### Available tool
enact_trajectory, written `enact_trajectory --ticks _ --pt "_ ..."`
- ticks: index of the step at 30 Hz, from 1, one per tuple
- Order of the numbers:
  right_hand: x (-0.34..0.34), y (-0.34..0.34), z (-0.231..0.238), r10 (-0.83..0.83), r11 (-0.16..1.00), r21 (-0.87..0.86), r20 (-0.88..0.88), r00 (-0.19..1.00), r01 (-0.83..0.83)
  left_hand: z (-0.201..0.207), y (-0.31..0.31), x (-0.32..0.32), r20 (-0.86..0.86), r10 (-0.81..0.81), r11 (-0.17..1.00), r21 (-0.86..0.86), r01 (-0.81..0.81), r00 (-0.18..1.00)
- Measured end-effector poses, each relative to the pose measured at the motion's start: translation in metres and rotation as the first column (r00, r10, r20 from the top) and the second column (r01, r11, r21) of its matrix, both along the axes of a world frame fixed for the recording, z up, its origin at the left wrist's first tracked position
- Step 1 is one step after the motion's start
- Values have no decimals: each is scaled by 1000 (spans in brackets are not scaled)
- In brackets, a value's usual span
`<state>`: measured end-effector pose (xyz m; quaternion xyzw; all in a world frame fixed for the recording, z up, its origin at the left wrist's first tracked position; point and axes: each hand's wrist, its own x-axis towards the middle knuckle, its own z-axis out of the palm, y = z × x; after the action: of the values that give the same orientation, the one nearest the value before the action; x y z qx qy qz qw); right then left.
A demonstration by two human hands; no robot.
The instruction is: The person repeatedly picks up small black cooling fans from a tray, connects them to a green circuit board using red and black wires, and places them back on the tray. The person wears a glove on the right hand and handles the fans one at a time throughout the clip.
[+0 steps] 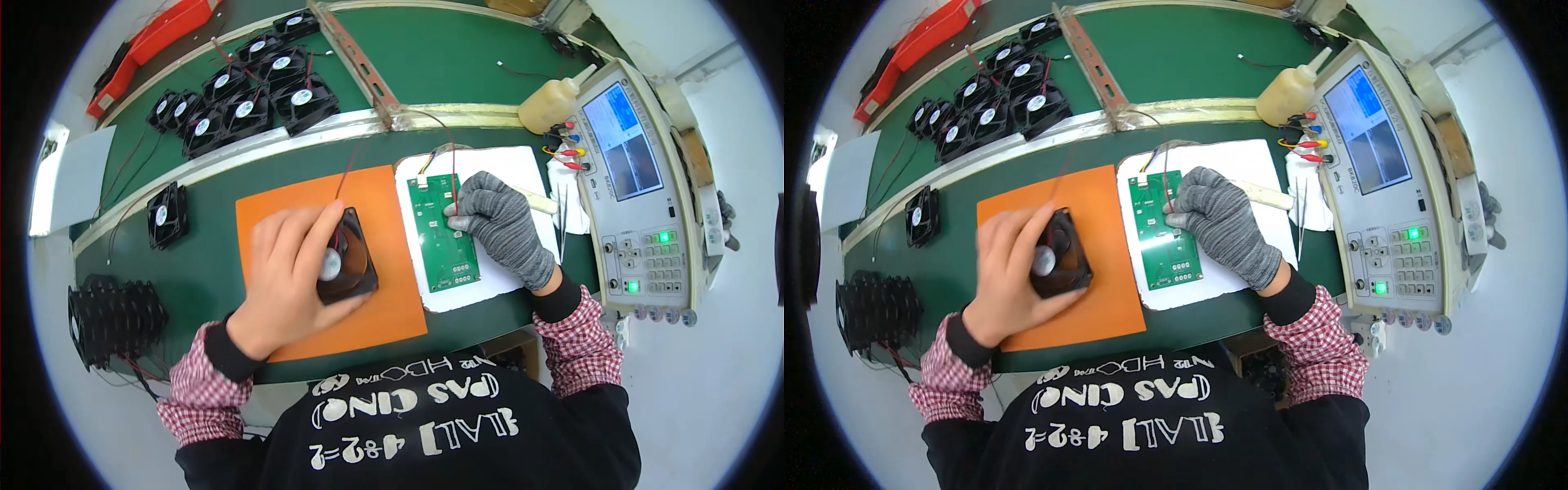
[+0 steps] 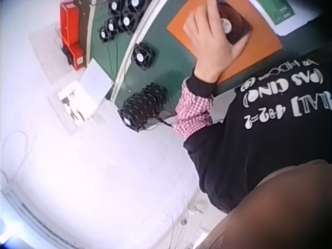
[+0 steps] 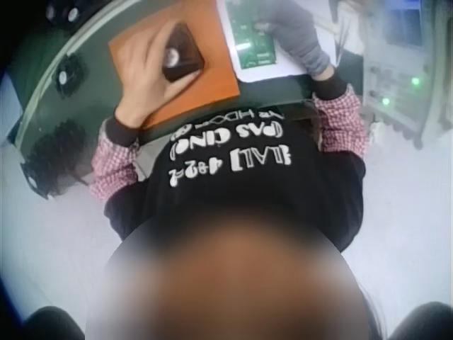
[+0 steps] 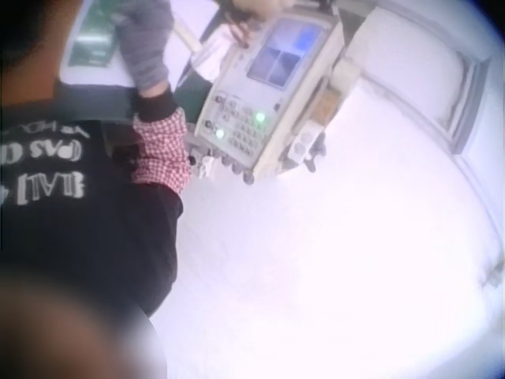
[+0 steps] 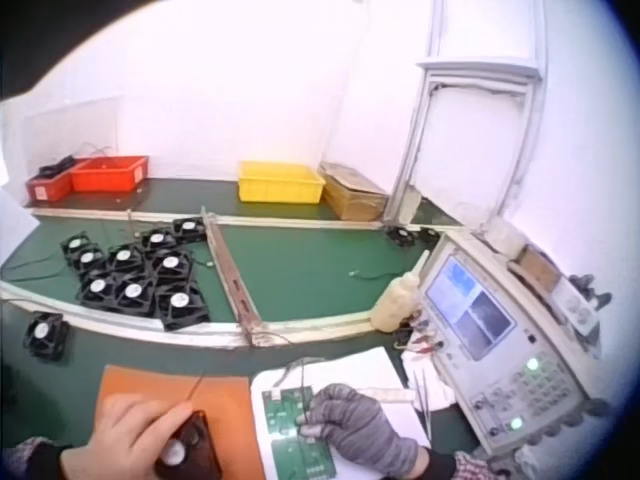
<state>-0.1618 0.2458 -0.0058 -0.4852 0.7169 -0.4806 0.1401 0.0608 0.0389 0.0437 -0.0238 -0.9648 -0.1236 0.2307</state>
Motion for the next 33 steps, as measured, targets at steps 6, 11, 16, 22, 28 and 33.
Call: enact_trajectory --ticks 6,11,16,22,28,33 --pt "-2 4 4 -32 999 2 -114 993 32 45 14 51 -633 -155 949 117 292 758" --pt "-2 2 -3 1 999 -52 -154 988 -9 74 18 57 -374 -276 -620 773 134 885" --pt "-2 4 1 -22 999 25 -173 985 26 58 27 64 -194 75 806 589 55 978" --pt "4 4 2 -57 998 -14 -333 941 55 62 9 -6 -460 -226 967 -211 142 859" --pt "1 9 4 -228 935 -289 -45 973 206 15 -65 -121 -308 288 914 -195 -356 907" --pt "1 11 9 -187 941 -287 -2 982 179 -28 -113 -105 -132 157 955 -232 -185 979"
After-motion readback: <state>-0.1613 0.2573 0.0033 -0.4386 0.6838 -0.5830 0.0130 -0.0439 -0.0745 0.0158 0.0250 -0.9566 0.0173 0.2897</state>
